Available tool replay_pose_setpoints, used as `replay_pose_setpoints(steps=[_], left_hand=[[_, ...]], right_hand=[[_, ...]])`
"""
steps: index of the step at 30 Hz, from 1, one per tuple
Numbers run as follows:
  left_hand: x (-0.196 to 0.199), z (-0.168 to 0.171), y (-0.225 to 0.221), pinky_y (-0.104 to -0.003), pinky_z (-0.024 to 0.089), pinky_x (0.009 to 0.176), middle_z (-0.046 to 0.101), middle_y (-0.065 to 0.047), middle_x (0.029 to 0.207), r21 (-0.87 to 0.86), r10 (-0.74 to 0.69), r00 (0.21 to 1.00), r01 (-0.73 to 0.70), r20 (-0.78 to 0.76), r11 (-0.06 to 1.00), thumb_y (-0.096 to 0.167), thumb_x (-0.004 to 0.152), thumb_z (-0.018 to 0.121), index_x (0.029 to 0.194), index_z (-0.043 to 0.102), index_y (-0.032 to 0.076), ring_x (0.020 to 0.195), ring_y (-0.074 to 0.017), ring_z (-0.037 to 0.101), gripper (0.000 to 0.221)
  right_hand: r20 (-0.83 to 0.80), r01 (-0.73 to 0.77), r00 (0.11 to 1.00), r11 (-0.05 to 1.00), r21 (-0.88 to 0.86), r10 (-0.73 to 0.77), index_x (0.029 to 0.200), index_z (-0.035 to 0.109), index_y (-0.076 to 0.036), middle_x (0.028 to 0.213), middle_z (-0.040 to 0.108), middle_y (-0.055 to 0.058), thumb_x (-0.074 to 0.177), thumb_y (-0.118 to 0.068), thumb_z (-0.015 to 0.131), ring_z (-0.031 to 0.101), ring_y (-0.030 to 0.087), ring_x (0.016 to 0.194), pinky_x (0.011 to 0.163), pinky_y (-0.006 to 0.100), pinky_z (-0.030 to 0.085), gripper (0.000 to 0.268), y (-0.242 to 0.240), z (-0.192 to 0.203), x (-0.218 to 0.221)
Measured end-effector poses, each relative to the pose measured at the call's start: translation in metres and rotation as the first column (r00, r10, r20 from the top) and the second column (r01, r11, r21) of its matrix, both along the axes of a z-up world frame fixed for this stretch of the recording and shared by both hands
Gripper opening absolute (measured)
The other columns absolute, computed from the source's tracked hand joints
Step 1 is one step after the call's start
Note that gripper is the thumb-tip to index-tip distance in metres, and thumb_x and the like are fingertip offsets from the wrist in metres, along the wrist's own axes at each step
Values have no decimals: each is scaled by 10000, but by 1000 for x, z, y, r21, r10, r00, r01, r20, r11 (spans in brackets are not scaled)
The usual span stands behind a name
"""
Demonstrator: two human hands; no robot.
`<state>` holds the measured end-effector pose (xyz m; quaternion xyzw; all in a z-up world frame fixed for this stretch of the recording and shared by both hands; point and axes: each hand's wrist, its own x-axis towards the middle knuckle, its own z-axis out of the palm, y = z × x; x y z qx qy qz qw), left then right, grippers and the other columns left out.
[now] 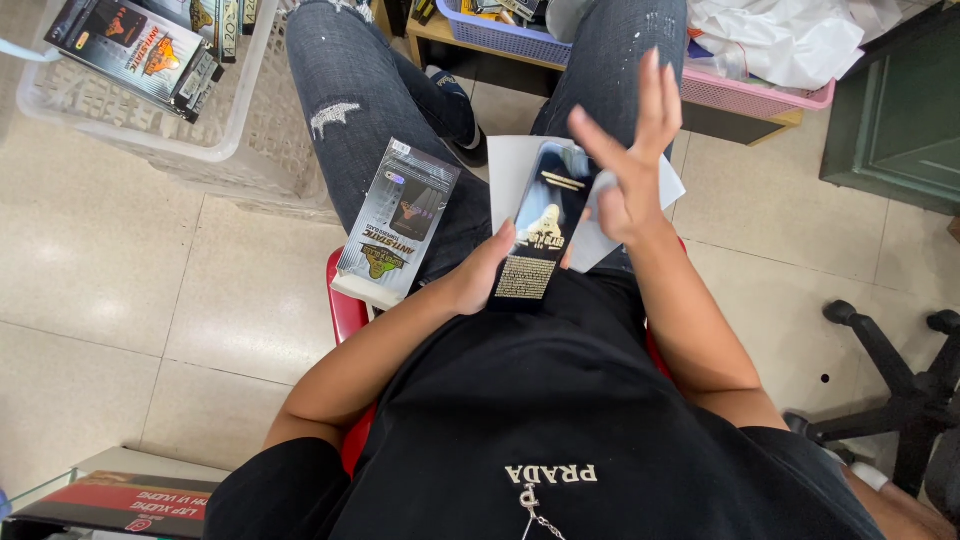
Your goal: Unboxing and cleaning mobile phone screen protectors.
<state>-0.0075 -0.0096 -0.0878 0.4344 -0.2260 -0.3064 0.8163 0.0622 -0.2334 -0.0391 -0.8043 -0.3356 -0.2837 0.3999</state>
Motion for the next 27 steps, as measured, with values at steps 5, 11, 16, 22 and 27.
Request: replay_pose_setpoints(steps=[5,11,16,22,27], left_hand=[[2,4,3,-336,511,1061,658,-105,1329,96,-41,998,36,53,995,624,1097,216,1447,519,-17,1227,-188,630,790],[11,-12,8,-354,458,1128,586,-171,1441,135,193,973,-209,125,968,578,1116,308,1500,454,-54,1324,-224,573,754],[34,20,21,-385,552,959,646,-239,1357,-31,442,892,-447,-96,894,524,1096,371,1462,452,-72,1202,-286,672,704],[44,15,34,-387,557,761,683,-206,1228,-79,581,730,-645,-359,760,328,1075,519,1393,505,-47,1032,-270,697,492],[44,12,34,-350,566,1031,690,-136,1248,-248,573,738,-666,-356,704,74,1013,672,1325,554,-35,1148,-197,691,352]], right_hand=[[-363,-362,708,753,550,606,1359,669,-60,1432,589,215,1035,-433,658,578,290,1382,1199,447,448,495,-10,0,-1],[-463,-124,688,719,684,559,1286,553,-27,1097,717,92,1040,-12,753,698,137,971,851,252,570,318,-23,-19,-6],[-460,128,701,539,832,544,1288,487,-54,1051,715,100,1077,-40,680,692,127,801,577,225,508,286,-26,8,-6],[-599,299,617,552,778,510,1564,404,-33,1183,708,115,1033,8,582,720,107,849,595,208,548,562,-2,45,-19],[-589,264,635,577,773,500,1597,411,-36,1180,701,160,1015,58,515,740,151,844,644,261,609,599,-4,45,-22]])
